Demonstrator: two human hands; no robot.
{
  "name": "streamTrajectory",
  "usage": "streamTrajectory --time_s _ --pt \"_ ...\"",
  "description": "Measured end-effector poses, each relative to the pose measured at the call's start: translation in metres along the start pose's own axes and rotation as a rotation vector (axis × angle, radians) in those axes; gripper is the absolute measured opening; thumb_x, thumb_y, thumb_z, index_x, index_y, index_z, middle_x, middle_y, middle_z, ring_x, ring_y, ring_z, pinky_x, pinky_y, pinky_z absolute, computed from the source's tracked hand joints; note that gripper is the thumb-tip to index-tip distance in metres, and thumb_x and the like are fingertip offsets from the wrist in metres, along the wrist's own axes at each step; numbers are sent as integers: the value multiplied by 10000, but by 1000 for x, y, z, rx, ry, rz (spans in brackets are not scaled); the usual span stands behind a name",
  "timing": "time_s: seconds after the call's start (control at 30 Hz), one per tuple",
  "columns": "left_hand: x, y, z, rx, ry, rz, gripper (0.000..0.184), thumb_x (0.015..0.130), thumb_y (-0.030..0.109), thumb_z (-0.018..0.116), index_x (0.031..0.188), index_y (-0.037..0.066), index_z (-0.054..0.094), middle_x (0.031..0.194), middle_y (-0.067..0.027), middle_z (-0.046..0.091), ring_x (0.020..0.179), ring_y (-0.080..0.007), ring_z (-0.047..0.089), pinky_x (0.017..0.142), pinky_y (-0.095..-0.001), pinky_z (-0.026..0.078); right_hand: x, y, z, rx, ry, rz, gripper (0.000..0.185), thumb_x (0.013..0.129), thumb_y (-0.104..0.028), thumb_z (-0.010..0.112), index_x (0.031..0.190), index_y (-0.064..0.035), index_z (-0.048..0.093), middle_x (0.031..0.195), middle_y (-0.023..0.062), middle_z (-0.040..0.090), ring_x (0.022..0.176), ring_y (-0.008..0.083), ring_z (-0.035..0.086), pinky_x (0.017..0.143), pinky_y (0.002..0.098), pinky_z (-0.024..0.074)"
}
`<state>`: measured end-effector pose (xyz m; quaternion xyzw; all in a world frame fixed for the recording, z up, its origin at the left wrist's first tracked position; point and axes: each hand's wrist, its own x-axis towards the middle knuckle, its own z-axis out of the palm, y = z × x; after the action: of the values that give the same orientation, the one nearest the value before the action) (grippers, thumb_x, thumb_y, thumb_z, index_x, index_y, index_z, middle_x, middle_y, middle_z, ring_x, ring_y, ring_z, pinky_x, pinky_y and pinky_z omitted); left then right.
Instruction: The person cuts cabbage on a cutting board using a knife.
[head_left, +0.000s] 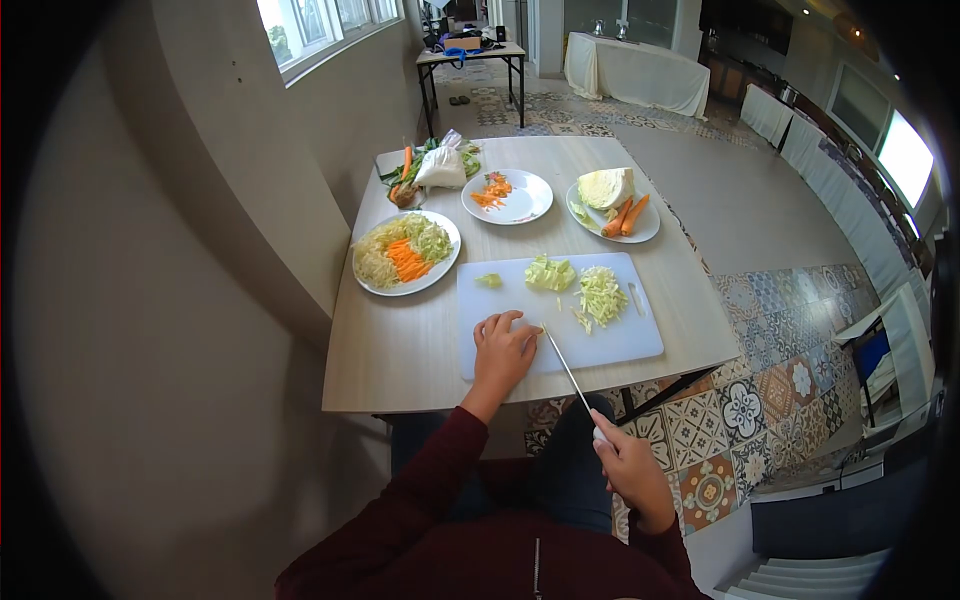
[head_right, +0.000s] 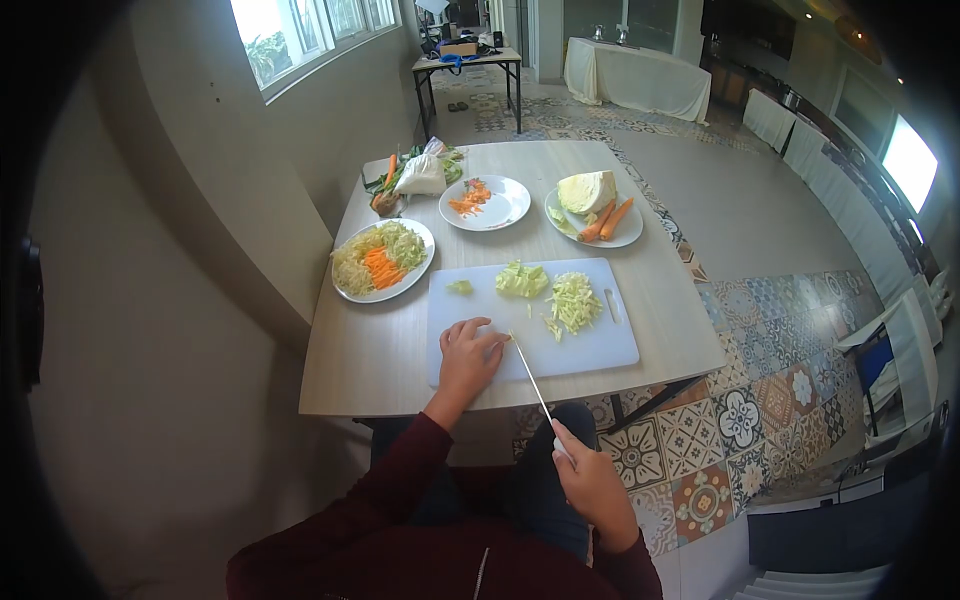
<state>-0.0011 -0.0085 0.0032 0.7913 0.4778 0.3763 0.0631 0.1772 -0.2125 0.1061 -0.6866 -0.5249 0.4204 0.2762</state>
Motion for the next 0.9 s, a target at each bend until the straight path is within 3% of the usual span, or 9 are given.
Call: streamTrajectory --time_s 0.13,0.23,0.33,0.43,0.53,0.63,0.73,0.9 --pt "-1 -2 1 26 -30 32 185 853 183 677 1006 228 770 1247 -83 612 1201 -301 512 1048 -472 315 6 4 5 -97 124 -101 438 926 -193 580 1357 -117 592 866 272 674 754 380 689 722 405 530" --pt "-1 0 0 54 -73 60 238 865 208 668 1080 258 756 1303 -91 582 1234 -324 482 1062 -488 300 14 11 6 -43 176 -121 433 913 -203 602 1341 -137 610 961 285 664 844 432 668 736 425 520" --pt "3 7 6 76 -106 65 297 872 237 664 1157 285 732 1347 -97 552 1262 -346 450 1071 -512 283 24 23 1 -67 226 -195 444 930 -146 604 1370 -93 587 593 96 574 481 119 560 518 293 470" --pt "10 16 22 86 -135 69 337 873 256 665 1203 298 713 1364 -97 539 1274 -354 435 1073 -528 273 26 22 -7 -145 277 -132 433 924 -137 610 1352 -74 597 619 92 590 510 117 559 551 288 481" --pt "19 28 29 43 -187 60 347 874 256 665 1217 291 702 1349 -85 549 1267 -338 444 1069 -526 276 21 13 -14 -144 272 -48 417 899 -190 620 1312 -128 632 970 263 683 841 394 696 739 386 540" --pt "29 32 32 -86 -201 9 311 873 222 666 1182 235 696 1273 -65 590 1225 -306 483 1059 -514 290 19 34 -18 -94 331 -225 420 888 -189 641 1302 -121 640 975 253 689 828 378 703 736 377 539" --pt "36 26 36 -172 -87 -45 256 862 177 674 1117 172 687 1147 -45 636 1142 -277 535 1035 -506 314 6 29 -32 1 264 -53 427 876 -192 662 1296 -116 644 996 231 701 845 364 709 748 364 540" --pt "37 8 29 -127 4 -89 199 852 148 681 1051 150 688 1053 -42 657 1085 -267 556 996 -477 330 -6 21 -48 -158 175 -95 423 852 -234 687 1274 -217 672 1001 176 723 822 330 710 728 350 542"
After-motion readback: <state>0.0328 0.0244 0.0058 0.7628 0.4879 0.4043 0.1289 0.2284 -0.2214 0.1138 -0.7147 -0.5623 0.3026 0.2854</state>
